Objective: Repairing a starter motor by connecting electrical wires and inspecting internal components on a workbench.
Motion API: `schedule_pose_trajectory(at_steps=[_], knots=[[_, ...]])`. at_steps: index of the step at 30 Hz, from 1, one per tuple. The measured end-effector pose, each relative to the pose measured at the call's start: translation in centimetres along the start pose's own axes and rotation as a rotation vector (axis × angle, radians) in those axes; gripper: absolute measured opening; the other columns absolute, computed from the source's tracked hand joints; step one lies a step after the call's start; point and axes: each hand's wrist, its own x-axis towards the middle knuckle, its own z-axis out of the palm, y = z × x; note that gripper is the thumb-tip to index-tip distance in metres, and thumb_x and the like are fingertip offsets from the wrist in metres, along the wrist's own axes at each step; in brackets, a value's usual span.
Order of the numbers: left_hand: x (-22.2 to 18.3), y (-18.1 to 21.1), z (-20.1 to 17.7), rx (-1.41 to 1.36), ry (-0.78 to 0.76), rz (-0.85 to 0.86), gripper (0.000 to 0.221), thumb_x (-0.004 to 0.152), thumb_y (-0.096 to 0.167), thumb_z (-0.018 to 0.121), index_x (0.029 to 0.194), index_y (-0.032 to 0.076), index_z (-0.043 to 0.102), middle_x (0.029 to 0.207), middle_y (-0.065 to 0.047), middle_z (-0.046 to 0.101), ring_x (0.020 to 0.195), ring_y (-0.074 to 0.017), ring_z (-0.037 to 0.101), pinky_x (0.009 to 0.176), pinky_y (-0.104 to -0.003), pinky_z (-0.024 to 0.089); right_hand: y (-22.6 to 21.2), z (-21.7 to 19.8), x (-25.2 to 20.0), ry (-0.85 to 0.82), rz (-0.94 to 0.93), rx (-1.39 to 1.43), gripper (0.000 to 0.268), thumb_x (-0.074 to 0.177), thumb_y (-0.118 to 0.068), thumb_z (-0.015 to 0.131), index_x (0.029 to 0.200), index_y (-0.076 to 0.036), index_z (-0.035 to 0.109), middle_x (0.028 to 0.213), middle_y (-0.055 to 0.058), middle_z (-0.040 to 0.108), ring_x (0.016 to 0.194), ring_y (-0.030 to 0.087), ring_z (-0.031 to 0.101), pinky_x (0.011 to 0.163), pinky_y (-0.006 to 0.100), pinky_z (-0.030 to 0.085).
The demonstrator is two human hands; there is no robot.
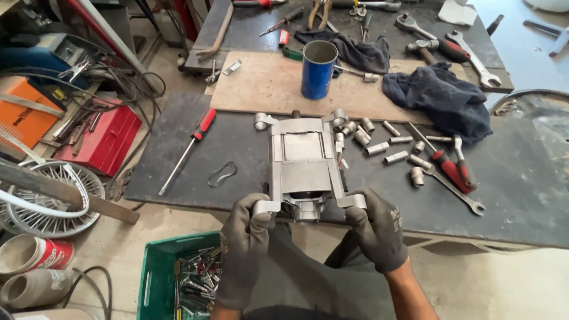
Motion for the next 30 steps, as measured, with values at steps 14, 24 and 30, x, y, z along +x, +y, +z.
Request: schedule_pose_trajectory(at_steps=[14, 24, 30], knots=[[6.9, 3.3, -0.9, -0.04, 0.116, 0.028, 0.055, 0.098, 0.056, 0.052, 0.125, 0.011, 0.069, 0.092, -0.022, 0.076, 0.093, -0.0357, 0.076, 0.083, -0.051, 0.059, -3.0, -1.2, 7.5, 0.148, 0.178, 0.319, 0.052, 0.104, -0.046, 0.056, 0.08, -0.002, 0.067, 0.046, 0.015, 0.055, 0.05, 0.02, 0.058, 0.066, 0.033, 0.053], [3.2, 3.4, 0.0, -0.123, -0.017, -0.637, 0.04, 0.091, 0.046, 0.063, 0.098, 0.008, 0.073, 0.074, -0.018, 0.07, 0.075, -0.0291, 0.071, 0.079, -0.044, 0.055, -2.7, 0.5, 7.6, 0.233, 0.126, 0.391, 0.046, 0.109, -0.037, 0.051, 0.087, 0.002, 0.063, 0.051, 0.018, 0.053, 0.053, 0.025, 0.061, 0.068, 0.036, 0.053], [3.6, 2.2, 0.8, -0.264, -0.184, -0.752, 0.033, 0.088, 0.043, 0.065, 0.083, 0.011, 0.074, 0.05, -0.006, 0.056, 0.049, -0.0158, 0.059, 0.056, -0.03, 0.051, -3.1, 0.2, 7.5, 0.238, 0.177, 0.406, 0.044, 0.106, -0.036, 0.056, 0.087, 0.003, 0.064, 0.05, 0.017, 0.051, 0.053, 0.023, 0.06, 0.066, 0.035, 0.054]])
